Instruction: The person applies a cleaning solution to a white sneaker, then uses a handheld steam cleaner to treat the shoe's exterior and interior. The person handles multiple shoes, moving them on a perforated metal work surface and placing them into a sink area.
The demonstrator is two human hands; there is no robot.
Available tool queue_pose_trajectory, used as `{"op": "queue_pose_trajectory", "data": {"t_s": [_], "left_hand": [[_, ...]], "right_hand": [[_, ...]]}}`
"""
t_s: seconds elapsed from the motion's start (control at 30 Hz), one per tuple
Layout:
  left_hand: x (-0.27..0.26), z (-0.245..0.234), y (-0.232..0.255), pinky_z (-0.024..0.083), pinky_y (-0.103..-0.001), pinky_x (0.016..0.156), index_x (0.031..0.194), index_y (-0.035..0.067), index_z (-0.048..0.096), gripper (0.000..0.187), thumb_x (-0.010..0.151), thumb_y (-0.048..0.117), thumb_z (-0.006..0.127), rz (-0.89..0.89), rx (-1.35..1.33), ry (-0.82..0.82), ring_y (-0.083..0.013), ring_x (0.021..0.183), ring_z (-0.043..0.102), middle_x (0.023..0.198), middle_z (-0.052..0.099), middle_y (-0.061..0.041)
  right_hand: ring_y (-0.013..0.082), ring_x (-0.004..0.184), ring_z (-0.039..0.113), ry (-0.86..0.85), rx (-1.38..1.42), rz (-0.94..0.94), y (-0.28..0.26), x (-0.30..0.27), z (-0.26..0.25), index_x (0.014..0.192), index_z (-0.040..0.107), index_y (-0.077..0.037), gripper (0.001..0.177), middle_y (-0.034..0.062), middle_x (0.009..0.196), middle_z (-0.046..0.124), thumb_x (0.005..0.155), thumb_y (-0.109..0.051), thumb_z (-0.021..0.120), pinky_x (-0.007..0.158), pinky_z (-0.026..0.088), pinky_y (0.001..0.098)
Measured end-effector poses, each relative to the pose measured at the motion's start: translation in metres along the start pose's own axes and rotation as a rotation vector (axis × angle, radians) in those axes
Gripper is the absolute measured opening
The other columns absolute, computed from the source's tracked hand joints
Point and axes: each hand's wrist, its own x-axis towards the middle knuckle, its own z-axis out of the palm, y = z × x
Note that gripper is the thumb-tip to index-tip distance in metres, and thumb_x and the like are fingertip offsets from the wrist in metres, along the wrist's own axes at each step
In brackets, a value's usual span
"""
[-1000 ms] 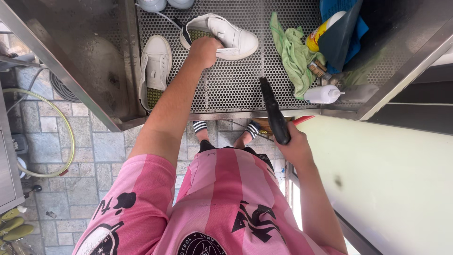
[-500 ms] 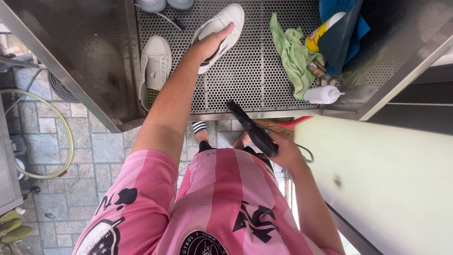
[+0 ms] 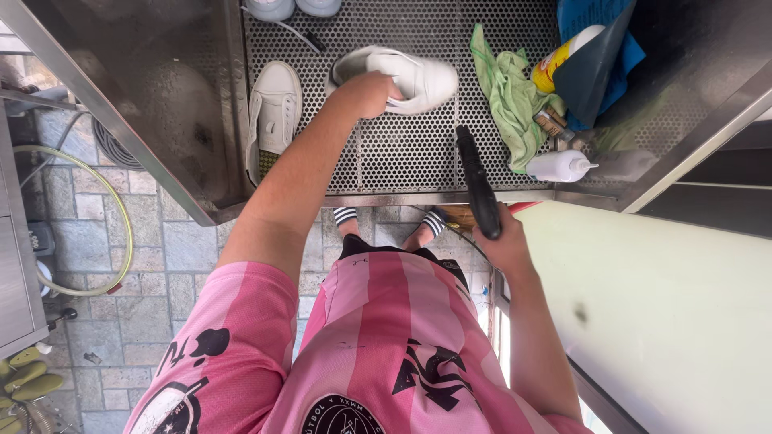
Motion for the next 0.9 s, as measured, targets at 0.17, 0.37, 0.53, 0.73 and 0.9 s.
{"op": "queue_pose_trajectory", "data": {"t_s": [0.17, 0.37, 0.53, 0.73, 0.9], "left_hand": [[0.005, -0.025, 0.024, 0.055, -0.043, 0.096, 0.090, 0.015, 0.084, 0.015, 0.087, 0.016, 0.069, 0.178, 0.521, 0.081, -0.0318, 0.113, 0.067, 0.107, 0.077, -0.009], [0.036, -0.007, 0.066, 0.053, -0.049, 0.092, 0.128, 0.004, 0.064, 0.039, 0.092, 0.021, 0.066, -0.196, -0.113, 0.234, -0.0341, 0.104, 0.069, 0.115, 0.070, -0.018], [0.051, 0.035, 0.082, 0.050, -0.049, 0.099, 0.129, -0.003, 0.062, 0.056, 0.082, 0.023, 0.076, -0.096, 0.228, 0.325, -0.0314, 0.108, 0.069, 0.117, 0.070, -0.018], [0.051, 0.016, 0.055, 0.053, -0.044, 0.092, 0.115, 0.006, 0.070, 0.034, 0.082, 0.000, 0.074, 0.197, 0.011, 0.447, -0.0336, 0.105, 0.066, 0.117, 0.065, -0.011], [0.036, -0.016, 0.032, 0.054, -0.043, 0.088, 0.116, 0.005, 0.070, 0.033, 0.084, -0.005, 0.075, 0.440, -0.297, 0.483, -0.0313, 0.105, 0.064, 0.110, 0.063, -0.013]], "right_hand": [[0.0191, 0.080, 0.069, -0.056, 0.095, 0.121, 0.023, -0.008, -0.019, 0.133, 0.062, -0.002, 0.060, 0.0107, 0.087, 0.071, 0.077, -0.015, 0.080, 0.078, 0.054, 0.0325], [0.0164, 0.085, 0.068, -0.211, 0.142, 0.209, 0.029, -0.020, -0.029, 0.133, 0.064, -0.006, 0.063, 0.0046, 0.089, 0.072, 0.072, -0.013, 0.081, 0.084, 0.053, 0.0313], [0.0152, 0.083, 0.068, -0.242, 0.074, 0.192, 0.029, -0.032, -0.033, 0.130, 0.063, -0.007, 0.060, 0.0007, 0.086, 0.072, 0.073, -0.013, 0.081, 0.084, 0.052, 0.0333], [0.0150, 0.078, 0.062, -0.232, 0.222, 0.309, 0.041, -0.042, -0.037, 0.105, 0.069, -0.005, 0.037, 0.0017, 0.084, 0.067, 0.072, -0.012, 0.084, 0.076, 0.051, 0.0321], [0.0114, 0.079, 0.065, -0.307, 0.292, 0.209, 0.053, -0.043, -0.040, 0.098, 0.069, -0.005, 0.031, -0.0008, 0.084, 0.069, 0.071, -0.010, 0.085, 0.076, 0.052, 0.0284]]}}
